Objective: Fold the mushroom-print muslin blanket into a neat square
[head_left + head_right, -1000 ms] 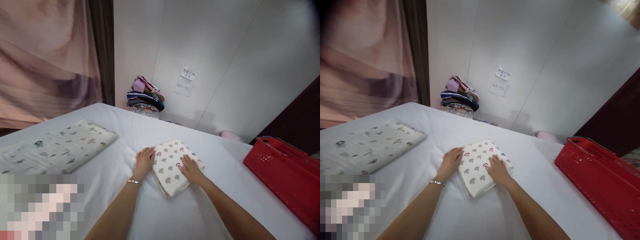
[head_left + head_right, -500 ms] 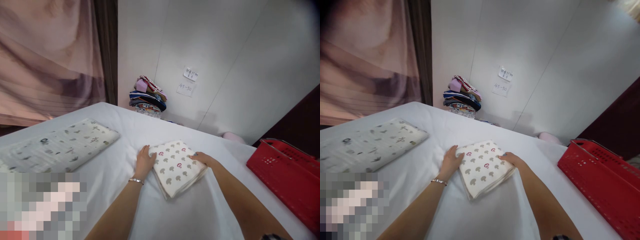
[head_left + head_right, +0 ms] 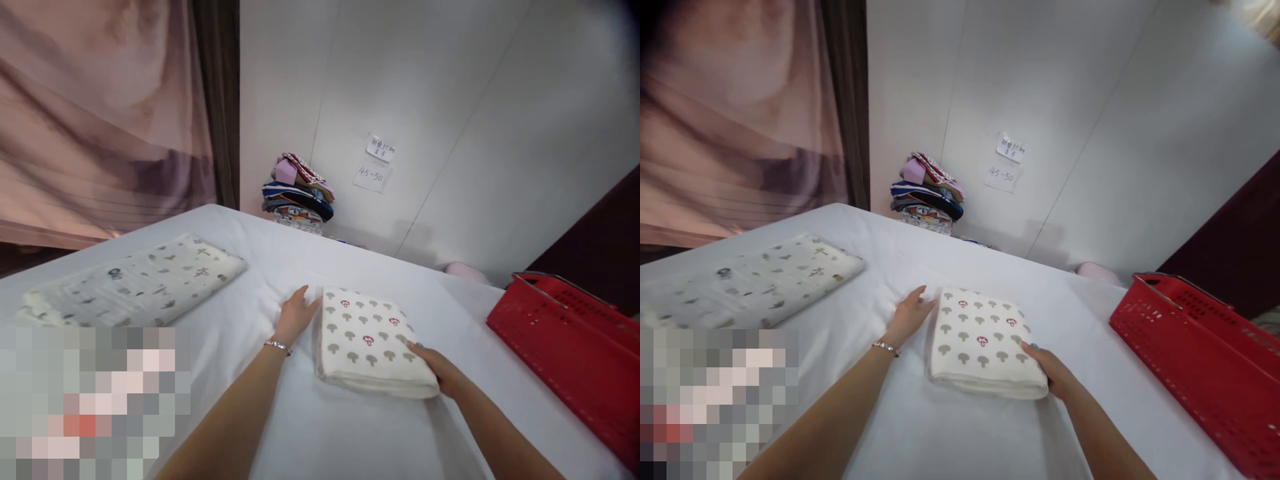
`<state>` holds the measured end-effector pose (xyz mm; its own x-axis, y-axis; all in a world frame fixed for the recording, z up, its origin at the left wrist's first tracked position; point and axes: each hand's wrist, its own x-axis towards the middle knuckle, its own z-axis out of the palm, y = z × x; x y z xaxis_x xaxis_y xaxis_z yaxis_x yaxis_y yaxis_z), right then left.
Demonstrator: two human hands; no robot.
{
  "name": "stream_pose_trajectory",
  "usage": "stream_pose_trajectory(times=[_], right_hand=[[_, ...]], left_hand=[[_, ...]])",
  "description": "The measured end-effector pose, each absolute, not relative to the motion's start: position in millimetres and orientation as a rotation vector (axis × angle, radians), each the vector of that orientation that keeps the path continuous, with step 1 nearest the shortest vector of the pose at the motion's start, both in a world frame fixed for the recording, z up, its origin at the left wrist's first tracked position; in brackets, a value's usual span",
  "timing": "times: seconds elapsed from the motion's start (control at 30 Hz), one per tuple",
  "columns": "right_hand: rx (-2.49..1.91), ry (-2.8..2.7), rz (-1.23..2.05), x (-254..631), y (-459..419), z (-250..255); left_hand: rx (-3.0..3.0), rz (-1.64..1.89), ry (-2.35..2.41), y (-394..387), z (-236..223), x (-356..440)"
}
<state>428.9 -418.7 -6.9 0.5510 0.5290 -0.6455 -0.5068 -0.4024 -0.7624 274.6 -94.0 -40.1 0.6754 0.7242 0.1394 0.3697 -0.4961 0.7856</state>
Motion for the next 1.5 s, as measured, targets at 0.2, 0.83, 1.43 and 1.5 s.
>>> stream_pose_trajectory(times=[0.2,0.83,1.43,1.5], right_hand=[[-1.443,0.056,1.133,395,-444,-9],[-1.451,-0.151,1.023,360,-438,-30],[-2.210,-1.487,0.113,321,-427,-9],[-2.280,-1.622,0.157,318,-422,-23]], left_hand=[[2.152,0.267,0.806,-119,-18,261],[2.012,0.004,0.920,-142,11,230],[1.943,0.170,0.765,-154,-6,188],[2.028,0.222,0.772,-156,-14,186]])
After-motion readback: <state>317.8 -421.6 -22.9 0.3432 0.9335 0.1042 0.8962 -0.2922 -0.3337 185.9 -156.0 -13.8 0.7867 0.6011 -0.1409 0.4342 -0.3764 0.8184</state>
